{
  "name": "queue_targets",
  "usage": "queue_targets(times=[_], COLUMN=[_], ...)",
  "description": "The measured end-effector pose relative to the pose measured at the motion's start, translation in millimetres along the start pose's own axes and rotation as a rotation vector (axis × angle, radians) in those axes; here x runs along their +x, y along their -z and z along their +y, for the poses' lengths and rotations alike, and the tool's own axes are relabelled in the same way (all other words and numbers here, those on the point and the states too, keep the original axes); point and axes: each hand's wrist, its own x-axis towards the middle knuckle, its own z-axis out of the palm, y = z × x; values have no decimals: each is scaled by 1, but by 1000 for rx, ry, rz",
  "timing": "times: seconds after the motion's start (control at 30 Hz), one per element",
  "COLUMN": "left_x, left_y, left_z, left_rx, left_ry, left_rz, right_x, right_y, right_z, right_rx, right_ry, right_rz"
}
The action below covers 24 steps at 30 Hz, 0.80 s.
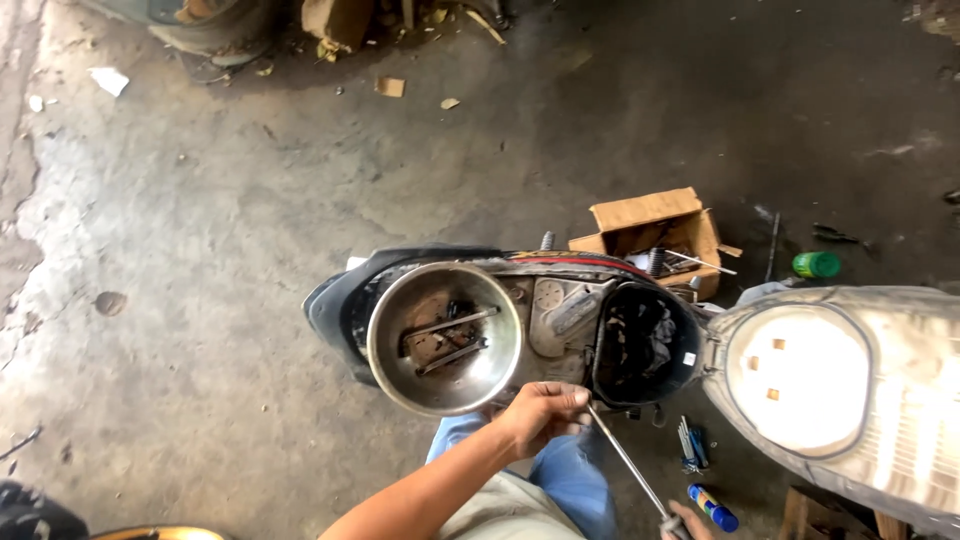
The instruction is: Removing motorcycle seat and fairings using hand tools and organizing hardware.
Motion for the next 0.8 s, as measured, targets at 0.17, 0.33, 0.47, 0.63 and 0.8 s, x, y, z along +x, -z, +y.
queue_targets(times=[0.17, 0.33, 0.47, 0.63, 0.8], left_x=[57, 143, 209, 262, 277], left_y=[-10, -18, -26, -35, -46], left_z=[-11, -10, -5, -3, 2], left_rx=[-301, -388, -460, -617, -691], left_ry=[33, -79, -205, -286, -396], left_rz=[43, 168, 237, 509, 611], right_x=[35, 93, 159, 222, 264], right_y=[70, 113, 150, 178, 193], right_z=[-274, -374, -419, -429, -430], right_rx=[-122, -301, -430, -436, -471], right_ry=[183, -12, 173, 243, 238], right_rz=[304, 264, 322, 143, 3])
